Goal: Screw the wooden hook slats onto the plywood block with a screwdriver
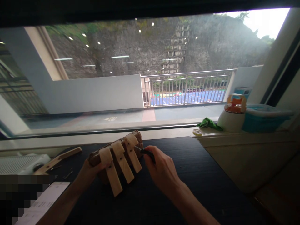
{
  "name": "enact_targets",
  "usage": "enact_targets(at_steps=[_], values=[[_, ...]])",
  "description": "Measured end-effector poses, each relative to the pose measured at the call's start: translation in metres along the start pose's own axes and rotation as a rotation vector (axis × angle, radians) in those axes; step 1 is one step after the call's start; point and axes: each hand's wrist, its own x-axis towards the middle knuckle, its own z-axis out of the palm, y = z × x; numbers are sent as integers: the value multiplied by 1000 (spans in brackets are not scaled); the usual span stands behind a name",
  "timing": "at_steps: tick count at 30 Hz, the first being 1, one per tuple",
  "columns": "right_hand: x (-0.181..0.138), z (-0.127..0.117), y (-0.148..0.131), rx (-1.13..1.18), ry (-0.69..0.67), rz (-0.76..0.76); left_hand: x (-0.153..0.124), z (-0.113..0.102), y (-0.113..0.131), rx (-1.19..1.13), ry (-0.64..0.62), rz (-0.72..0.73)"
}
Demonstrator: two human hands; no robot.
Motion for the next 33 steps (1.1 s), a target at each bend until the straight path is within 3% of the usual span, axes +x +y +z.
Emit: enact_targets(at_steps=[12, 17, 22, 26, 29, 33], values=[[2, -3, 4, -321, 139, -410, 0, 3, 3, -26, -37, 4], [2, 0, 5, -260, 157, -359, -1, 3, 5, 7, -45, 11], [-1, 4, 6, -37, 91, -106, 1, 2, -1, -14, -32, 7], [-1, 4, 5, -54, 13, -2, 1, 0, -3, -29, -34, 0], [-1, 2, 5, -121, 29, -39, 1, 0, -2, -41, -40, 0], [1, 0, 5, -243, 105, -252, 1, 0, -1, -48, -63, 10]])
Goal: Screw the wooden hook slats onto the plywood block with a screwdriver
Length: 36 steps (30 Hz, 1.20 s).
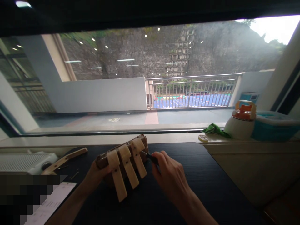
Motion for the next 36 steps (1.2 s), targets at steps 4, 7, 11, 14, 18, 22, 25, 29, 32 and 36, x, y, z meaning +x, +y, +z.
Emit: enact_targets(at_steps=[4, 7, 11, 14, 18, 22, 25, 29, 32, 36], values=[[0, -1, 0, -62, 17, -146, -1, 1, 0, -11, -5, 1], [-1, 0, -1, -41, 30, -151, -2, 2, 0, -33, -9, -1], [-3, 3, -1, 96, 3, -27, -1, 2, -1, -52, -26, -3], [-4, 6, 0, 228, -23, 122, 0, 2, -1, -39, -21, 0], [-4, 7, -1, 248, -74, 211, -1, 1, 0, -3, 8, -13], [-4, 3, 0, 112, -79, 150, -2, 2, 0, -15, 30, -31], [-2, 0, 0, 40, -24, 12, -2, 2, 1, -23, 54, -36], [1, -4, -2, -1, 36, -130, -2, 2, 1, -10, 66, -39], [2, -4, -2, -20, 64, -155, -2, 2, 1, -20, 52, -36], [0, -1, 0, 27, 43, -99, -1, 2, 0, -26, 38, -48]])
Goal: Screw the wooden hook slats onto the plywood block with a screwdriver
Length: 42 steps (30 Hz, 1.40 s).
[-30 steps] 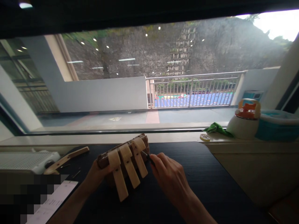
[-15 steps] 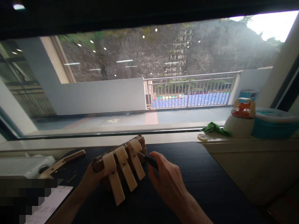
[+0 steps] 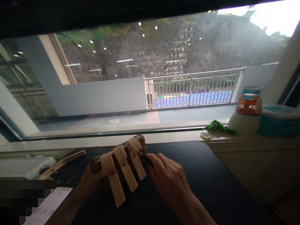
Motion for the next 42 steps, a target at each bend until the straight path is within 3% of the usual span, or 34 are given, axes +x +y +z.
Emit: enact_targets(at_steps=[6, 9, 12, 18, 23, 26, 30, 33, 36, 42], values=[[-2, 1, -2, 179, -110, 292, 1, 1, 1, 9, 16, 6], [-2, 1, -3, 161, -189, 346, 0, 0, 1, 19, 7, 13], [-2, 0, -2, 63, -160, 271, -1, 0, 3, 17, 1, 25], [1, 0, -1, -122, -22, -19, -3, 7, 10, 29, 26, 15], [1, 4, -4, -111, 17, -54, -4, 9, 13, 67, 67, 8], [-2, 6, -5, 20, -14, 53, -2, 7, 11, 98, 67, 12], [-4, 8, -5, 275, -102, 359, -2, 6, 11, 127, 81, 10], [-4, 7, -5, 297, -177, 445, -3, 7, 12, 120, 74, 7], [-2, 5, -4, 142, -154, 369, -3, 7, 13, 111, 69, 6], [2, 0, -4, -117, -37, 20, -2, 6, 12, 123, 68, 20]])
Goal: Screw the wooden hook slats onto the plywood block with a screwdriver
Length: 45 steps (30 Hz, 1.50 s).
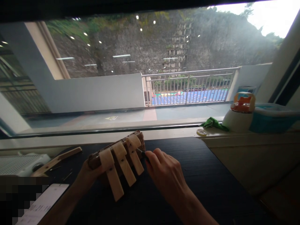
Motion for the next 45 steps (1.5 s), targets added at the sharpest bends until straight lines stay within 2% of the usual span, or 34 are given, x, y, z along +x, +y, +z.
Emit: enact_targets(at_steps=[5, 7, 12, 15, 18, 21, 26, 30, 33, 39, 42, 45], values=[[1, 1, -1, 7, 35, -24, -1, 0, -4, -10, 13, 10], [0, 2, -1, 79, 7, 34, 0, -1, -6, -18, 12, 21], [-3, 6, -2, 299, -64, 293, 1, -5, -7, 12, -18, -2], [-3, 4, -2, 310, -128, 336, 1, -4, -6, 2, -11, 11], [-3, 1, -2, 233, -163, 303, 0, -1, -4, -17, 28, 28], [-2, -1, -2, 127, -109, 221, -1, -1, -1, 4, 17, 18], [2, -3, -2, 43, 8, -20, 0, -2, -2, 6, -22, 3], [2, -3, -1, 54, 12, -54, 1, -2, -6, -1, 19, 2], [-1, -1, 0, 135, -27, 33, 2, -4, -9, 2, 9, -1], [-2, 1, -2, 380, -134, 358, 3, -8, -13, 3, -24, -4], [-1, -1, -2, 359, -195, 384, 4, -8, -13, 3, -28, -6], [-1, -2, -2, 227, -188, 298, 4, -9, -12, 10, -28, -6]])
